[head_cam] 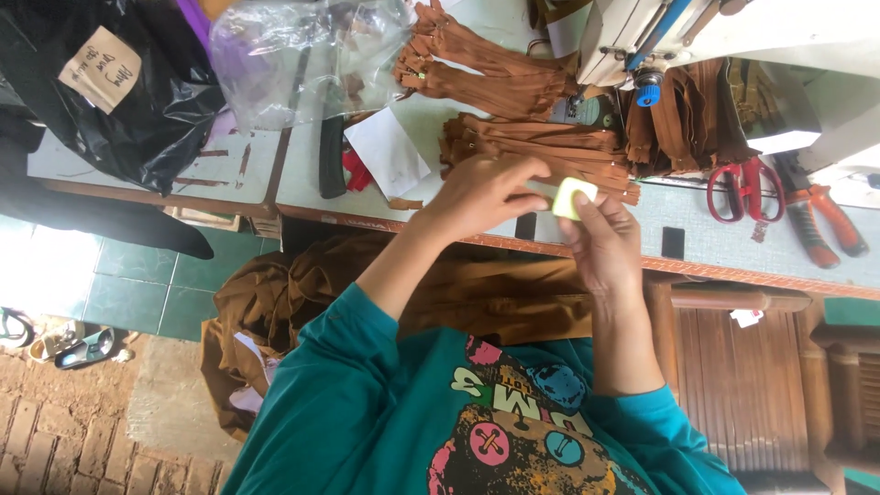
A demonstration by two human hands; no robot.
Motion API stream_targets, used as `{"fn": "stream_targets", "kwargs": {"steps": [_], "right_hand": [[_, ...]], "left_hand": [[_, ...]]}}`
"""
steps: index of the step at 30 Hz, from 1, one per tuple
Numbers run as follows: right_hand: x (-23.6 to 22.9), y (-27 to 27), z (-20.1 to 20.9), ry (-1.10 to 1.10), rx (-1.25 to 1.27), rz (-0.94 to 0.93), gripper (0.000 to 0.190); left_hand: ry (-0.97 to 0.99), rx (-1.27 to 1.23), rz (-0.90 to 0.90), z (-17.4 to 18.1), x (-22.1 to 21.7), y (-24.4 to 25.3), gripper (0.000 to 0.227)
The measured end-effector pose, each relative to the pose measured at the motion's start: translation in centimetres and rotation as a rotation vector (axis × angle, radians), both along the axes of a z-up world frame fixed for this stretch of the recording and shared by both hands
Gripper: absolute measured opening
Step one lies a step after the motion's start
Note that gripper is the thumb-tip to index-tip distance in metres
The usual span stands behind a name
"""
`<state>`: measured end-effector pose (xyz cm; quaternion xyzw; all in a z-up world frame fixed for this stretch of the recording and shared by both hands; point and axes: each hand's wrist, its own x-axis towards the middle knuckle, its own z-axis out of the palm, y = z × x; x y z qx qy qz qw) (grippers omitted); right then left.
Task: Applying a solid lubricant block to the teeth of multiple zippers to ensure smooth movement.
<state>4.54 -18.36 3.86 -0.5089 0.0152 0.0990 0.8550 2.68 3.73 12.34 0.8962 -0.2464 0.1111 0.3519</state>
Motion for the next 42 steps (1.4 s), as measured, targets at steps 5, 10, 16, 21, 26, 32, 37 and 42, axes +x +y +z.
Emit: {"fn": "stream_targets", "kwargs": {"steps": [5, 10, 16, 21, 26, 32, 37, 42], "right_hand": [[-0.3, -3.9, 0.6, 0.074, -0.062, -0.098, 0.011], [-0.5, -8.1, -1.0, 0.106, -0.03, -0.197, 0.009], [-0.1, -11.0, -2.6, 0.037, -0.204, -0.433, 0.011], [-2.6, -7.5, -0.3, -0.425, -0.613, -0.494, 0.013], [-5.4, -3.2, 1.1, -0.594, -0.772, -0.376, 0.031], [-4.6, -5.2, -1.6, -0.623, -0.946, -0.434, 0.036], [-3.7, -7.2, -3.2, -0.535, -0.826, -0.393, 0.037], [-3.3, -8.0, -3.2, -0.531, -0.778, -0.338, 0.04]], "left_hand": [[-0.08, -0.018, 0.131, -2.6, -0.9, 2.4, 0.013], [0.033, -0.037, 0.115, -6.4, -1.3, -0.2, 0.014], [-0.23, 0.064, 0.286, -11.7, 0.4, -4.9, 0.016], [-0.217, 0.072, 0.295, -12.5, 0.8, -5.6, 0.022], [-0.17, 0.083, 0.263, -12.4, 0.6, -5.3, 0.023], [-0.193, 0.073, 0.247, -12.5, 0.5, -6.2, 0.016], [-0.206, 0.07, 0.249, -13.1, 0.6, -6.8, 0.016], [-0.19, 0.043, 0.283, -13.1, 0.5, -5.7, 0.012]]}}
